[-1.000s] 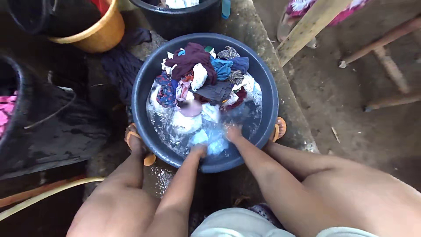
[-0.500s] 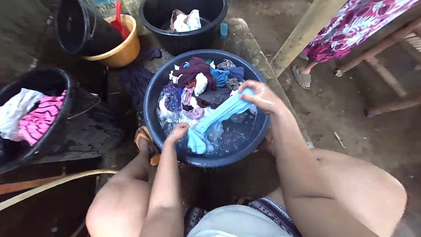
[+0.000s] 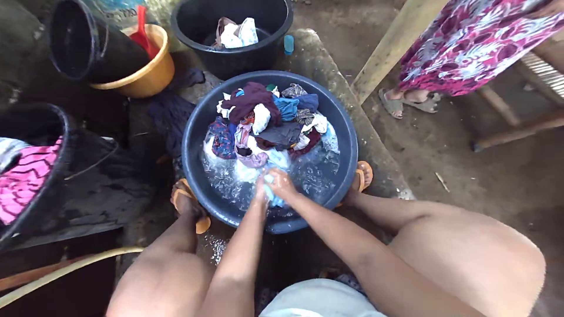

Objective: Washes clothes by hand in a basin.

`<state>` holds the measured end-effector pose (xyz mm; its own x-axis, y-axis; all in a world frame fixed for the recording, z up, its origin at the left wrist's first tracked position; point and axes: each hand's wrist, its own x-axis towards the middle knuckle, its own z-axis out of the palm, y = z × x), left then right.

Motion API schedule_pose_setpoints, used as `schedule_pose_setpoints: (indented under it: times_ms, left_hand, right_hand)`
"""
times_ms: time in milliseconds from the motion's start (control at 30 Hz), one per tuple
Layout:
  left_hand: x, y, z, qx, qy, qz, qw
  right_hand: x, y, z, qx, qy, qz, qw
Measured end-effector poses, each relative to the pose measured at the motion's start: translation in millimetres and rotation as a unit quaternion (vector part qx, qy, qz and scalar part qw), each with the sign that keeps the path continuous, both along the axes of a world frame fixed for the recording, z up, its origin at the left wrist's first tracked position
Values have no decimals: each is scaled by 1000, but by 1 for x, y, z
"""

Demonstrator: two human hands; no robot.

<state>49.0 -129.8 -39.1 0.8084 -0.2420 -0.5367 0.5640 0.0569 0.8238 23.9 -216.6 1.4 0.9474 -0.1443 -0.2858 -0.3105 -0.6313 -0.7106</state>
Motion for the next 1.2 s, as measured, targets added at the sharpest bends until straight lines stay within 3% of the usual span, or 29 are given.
schedule_pose_setpoints:
  times_ms: [67,133,200,267,367,433,500,567,667,733,900,967,1033,1133,1200]
  left_hand:
    - [19,-5,25,17,45,-38,998]
    - [36,10,48,48,25,-129,990]
    - [54,33,55,106,-29,-208,972]
    - [71,55,34,223,-100,-230,942]
    - [85,68,20,406,-123,-244,872]
    - [84,62,21,443,-143,-228,856]
    - [81,50,15,399,-203,-232,864]
    - [77,35,2,352,-234,-300,855]
    - [49,17,-16,439,-198,-428,765]
    - [26,14,-23,495,-190,-458,714]
    - [3,28,-42,495,-116,-542,669]
    - [-1,32,-34,491,-111,-540,674]
    - [2,36,-31,475,-167,-489,712]
    - [19,44,-23,359,-274,-352,820]
    - [36,44,7,242,-304,-272,880]
  right_hand:
    - [13,-60,-25,-22,39,-117,992]
    - [10,-126,-50,-38,52,-212,975]
    - [-1,-172,-38,-22,91,-240,966]
    - [-5,-186,-12,-17,95,-219,971]
    - [9,-153,40,48,79,-111,990]
    - [18,-131,59,113,82,-63,988]
    - [28,-132,41,52,58,-28,997]
    - [34,-131,-1,-32,77,11,996]
    - [20,-94,-63,-79,159,47,983]
    - [5,-64,-84,-104,192,77,973]
    - [-13,-46,-94,-102,283,216,929]
    - [2,-52,-67,-93,260,247,929]
    - [17,-62,-10,-31,203,227,952]
    - [20,-92,66,111,17,146,983]
    - [13,-117,117,172,-109,103,974]
